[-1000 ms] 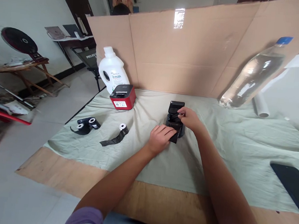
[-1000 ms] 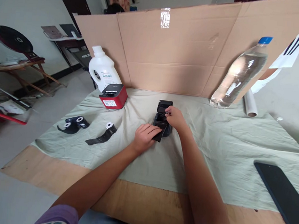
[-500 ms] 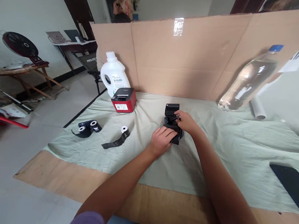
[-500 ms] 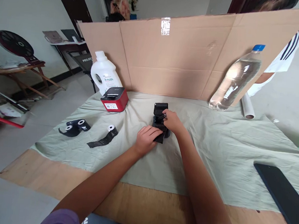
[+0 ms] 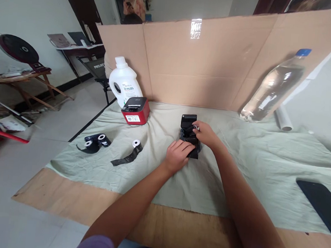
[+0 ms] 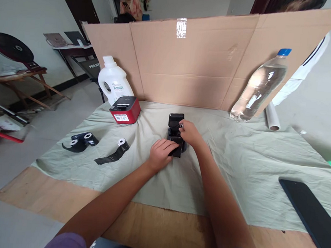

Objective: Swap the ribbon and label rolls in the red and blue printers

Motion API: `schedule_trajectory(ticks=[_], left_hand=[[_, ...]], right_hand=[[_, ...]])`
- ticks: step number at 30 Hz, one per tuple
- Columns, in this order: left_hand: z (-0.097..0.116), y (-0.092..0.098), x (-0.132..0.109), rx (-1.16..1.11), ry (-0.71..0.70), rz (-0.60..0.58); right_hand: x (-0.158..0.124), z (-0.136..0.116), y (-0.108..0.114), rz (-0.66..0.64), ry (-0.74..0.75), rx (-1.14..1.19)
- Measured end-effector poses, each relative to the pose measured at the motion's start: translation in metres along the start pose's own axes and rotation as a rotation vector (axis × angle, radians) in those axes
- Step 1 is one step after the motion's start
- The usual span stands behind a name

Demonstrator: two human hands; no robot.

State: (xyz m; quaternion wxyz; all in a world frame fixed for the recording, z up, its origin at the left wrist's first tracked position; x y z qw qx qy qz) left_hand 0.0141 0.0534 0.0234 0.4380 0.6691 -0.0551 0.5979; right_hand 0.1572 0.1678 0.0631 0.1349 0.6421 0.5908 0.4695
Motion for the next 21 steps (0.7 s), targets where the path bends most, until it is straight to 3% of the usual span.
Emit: schedule_trajectory(ticks=[5, 9, 12, 21], left_hand=[[0.005, 0.005, 0.004, 0.007, -0.034, 0.022], [0.006, 0.007, 0.005, 0.006, -0.07, 0.042], [0.005, 0.007, 0.004, 0.008, -0.075, 0.049], [0.008, 0.006, 0.004, -0.006, -0.09, 0.021]], right_hand=[[0.005, 0.007, 0.021, 0.106, -0.126, 0.202], [0.001, 0.011, 0.003, 0.02, -0.249, 0.293], [-0.002, 0.01, -0.008, -0.002, -0.192, 0.189], [-0.001, 0.014, -0.013, -0.006, -0.038, -0.022]])
Point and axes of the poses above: each hand's wrist, its own x-axis towards the middle knuckle, its own y-axis out of the back of the hand, z = x × y, the point moved 4 cm from there along x, towards the middle knuckle, and after that the axes turned 15 degrees about z, right-handed, at the moved point
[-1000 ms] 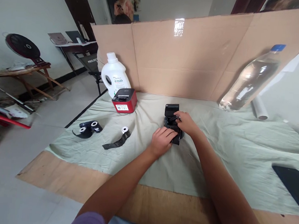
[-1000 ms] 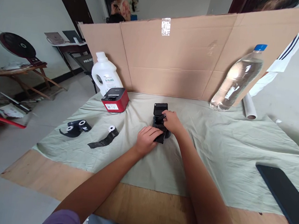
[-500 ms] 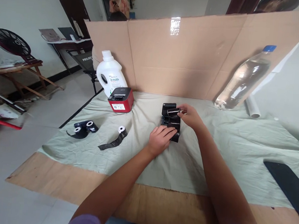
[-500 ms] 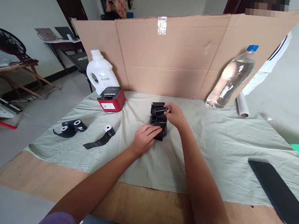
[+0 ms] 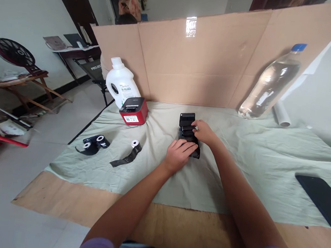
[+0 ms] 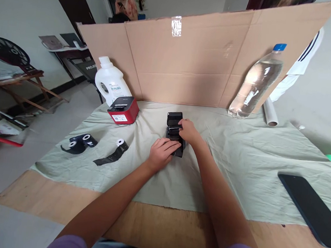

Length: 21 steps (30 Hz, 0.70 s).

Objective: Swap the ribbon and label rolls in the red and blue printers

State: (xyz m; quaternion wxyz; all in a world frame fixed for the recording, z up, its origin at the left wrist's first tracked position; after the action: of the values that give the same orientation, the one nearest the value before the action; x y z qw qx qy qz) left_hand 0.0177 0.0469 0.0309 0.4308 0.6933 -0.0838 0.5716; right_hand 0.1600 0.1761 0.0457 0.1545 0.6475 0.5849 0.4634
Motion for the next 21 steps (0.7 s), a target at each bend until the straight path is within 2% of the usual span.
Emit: schedule_trajectory(ticks=[5, 9, 12, 16, 18, 21], left_hand=[[-0.001, -0.001, 0.0, 0.005, 0.01, -0.016], [-0.002, -0.003, -0.001, 0.01, 0.019, -0.047], [-0.002, -0.003, -0.001, 0.004, 0.004, -0.029], [0.0, -0.002, -0.002, -0.002, -0.032, 0.003], [0.001, -0.003, -0.003, 0.005, -0.044, -0.002], [0.002, -0.003, -0.002, 0.019, -0.052, -0.019]], right_hand=[[-0.007, 0.001, -0.01, 0.017, -0.057, -0.083], [-0.008, -0.001, -0.007, 0.147, -0.097, -0.008], [-0.003, -0.006, -0.003, 0.233, -0.042, 0.076], [0.003, -0.011, 0.008, 0.26, 0.008, 0.208], [0.004, -0.013, 0.015, 0.253, 0.014, 0.235], [0.002, -0.018, 0.016, 0.114, 0.055, 0.198]])
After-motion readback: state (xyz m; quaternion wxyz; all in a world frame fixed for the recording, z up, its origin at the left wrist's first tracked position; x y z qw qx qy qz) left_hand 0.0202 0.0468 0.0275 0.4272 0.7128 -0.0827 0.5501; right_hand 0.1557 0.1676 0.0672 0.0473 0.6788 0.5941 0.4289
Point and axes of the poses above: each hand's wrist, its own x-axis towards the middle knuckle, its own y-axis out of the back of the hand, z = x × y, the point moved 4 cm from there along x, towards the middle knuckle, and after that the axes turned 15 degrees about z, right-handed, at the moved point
